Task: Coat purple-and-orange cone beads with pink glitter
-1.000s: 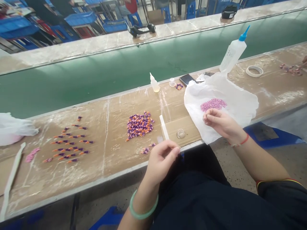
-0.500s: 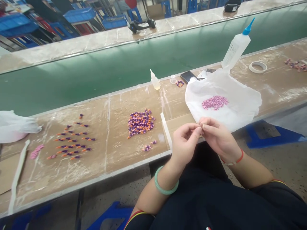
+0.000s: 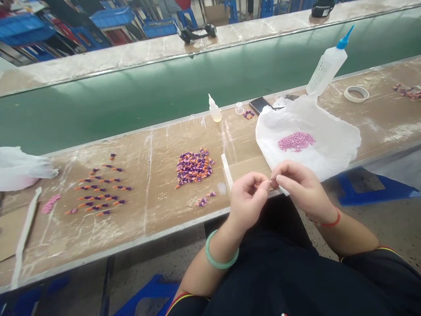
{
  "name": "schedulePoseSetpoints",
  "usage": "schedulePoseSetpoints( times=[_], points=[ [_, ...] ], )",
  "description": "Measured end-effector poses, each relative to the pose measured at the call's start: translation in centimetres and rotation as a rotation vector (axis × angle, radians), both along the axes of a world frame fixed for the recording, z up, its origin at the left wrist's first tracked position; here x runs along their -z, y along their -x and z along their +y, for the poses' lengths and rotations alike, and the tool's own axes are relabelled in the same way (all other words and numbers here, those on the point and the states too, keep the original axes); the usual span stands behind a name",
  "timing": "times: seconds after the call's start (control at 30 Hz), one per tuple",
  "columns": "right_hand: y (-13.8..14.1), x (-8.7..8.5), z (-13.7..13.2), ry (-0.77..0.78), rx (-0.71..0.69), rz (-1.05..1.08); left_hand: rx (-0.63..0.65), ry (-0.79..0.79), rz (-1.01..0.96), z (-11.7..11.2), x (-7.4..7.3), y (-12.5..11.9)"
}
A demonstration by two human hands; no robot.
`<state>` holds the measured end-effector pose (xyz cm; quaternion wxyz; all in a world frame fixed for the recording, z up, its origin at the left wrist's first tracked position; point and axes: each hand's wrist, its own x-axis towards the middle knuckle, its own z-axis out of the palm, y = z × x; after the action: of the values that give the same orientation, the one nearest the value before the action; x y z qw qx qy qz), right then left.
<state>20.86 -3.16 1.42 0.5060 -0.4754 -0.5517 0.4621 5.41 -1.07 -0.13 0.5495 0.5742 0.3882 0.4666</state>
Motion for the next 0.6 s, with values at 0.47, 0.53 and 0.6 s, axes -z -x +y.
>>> schedulePoseSetpoints(
  times=[0.47,0.53,0.6],
  points=[
    [-0.9,-2.4,0.7,-0.207,-0.252,-0.518,0.153,-0.07,0.176,0.3,-0.8,1.7],
    [-0.9,-2.4,0.7,-0.212,-0.265,-0.532,0.156,-0.07,0.174,0.3,-0.8,1.7],
    [-0.8,-2.4,0.8,-0.207,-0.279,-0.536,0.145,-0.067,0.172,0.4,-0.9,1.8]
  ],
)
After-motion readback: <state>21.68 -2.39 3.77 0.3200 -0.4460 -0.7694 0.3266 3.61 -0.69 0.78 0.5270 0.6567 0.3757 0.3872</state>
